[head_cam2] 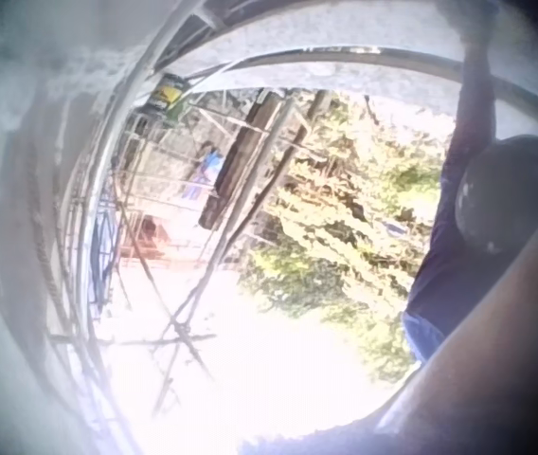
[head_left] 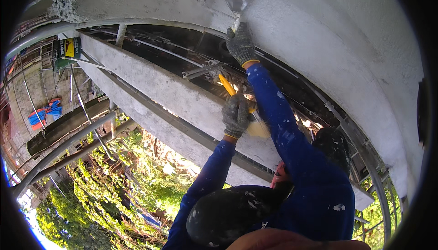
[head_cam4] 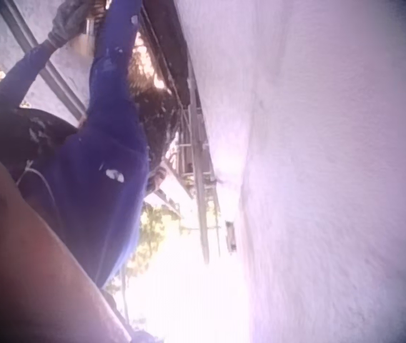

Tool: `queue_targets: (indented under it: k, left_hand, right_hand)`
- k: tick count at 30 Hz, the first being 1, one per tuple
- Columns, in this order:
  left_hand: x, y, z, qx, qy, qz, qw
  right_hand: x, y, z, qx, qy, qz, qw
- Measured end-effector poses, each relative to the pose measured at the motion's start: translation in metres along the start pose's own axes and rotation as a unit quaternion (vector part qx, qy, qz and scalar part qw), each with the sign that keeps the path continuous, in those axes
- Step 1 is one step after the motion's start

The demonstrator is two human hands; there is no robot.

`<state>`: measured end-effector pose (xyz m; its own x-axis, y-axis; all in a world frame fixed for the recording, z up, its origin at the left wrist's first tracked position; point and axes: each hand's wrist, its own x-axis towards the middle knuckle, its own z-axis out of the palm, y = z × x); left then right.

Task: The person applies plaster to a curved ceiling using a trowel and brush while standing on scaffolding. They smooth the surface, then use a roller to apply a liquid coating to the same area.

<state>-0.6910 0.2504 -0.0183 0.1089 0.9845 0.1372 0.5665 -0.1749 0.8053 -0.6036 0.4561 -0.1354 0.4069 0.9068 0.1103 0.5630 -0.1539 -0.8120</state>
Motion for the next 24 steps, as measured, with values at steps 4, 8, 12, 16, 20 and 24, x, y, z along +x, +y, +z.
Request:
queue_targets:
  k: [4, 8, 12, 16, 20, 24]
  left_hand:
    - [-0.003, 0.000, -0.007, 0.080, 0.000, 0.065, 0.995]
    - [0.000, 0.002, 0.001, -0.007, -0.007, -0.014, 1.000]
    - [0.000, 0.001, -0.005, 0.058, -0.017, 0.044, 0.997]
    - [0.003, 0.003, -0.006, 0.026, -0.015, 0.024, 0.999]
    - [0.006, 0.008, 0.001, 0.042, -0.016, 0.022, 0.999]
    - [0.005, 0.003, -0.005, 0.032, -0.001, -0.019, 0.999]
  right_hand:
    - [-0.016, -0.040, -0.028, 0.220, 0.092, 0.134, 0.962]
    - [-0.002, 0.000, -0.010, 0.000, -0.046, 0.022, 0.999]
    - [-0.011, -0.030, -0.024, 0.076, 0.005, 0.136, 0.988]
    - [-0.008, -0.026, -0.030, 0.048, -0.062, 0.096, 0.992]
    - [0.003, -0.014, -0.009, -0.029, 0.044, -0.067, 0.996]
    - [-0.012, -0.041, -0.042, 0.163, -0.036, 0.153, 0.974]
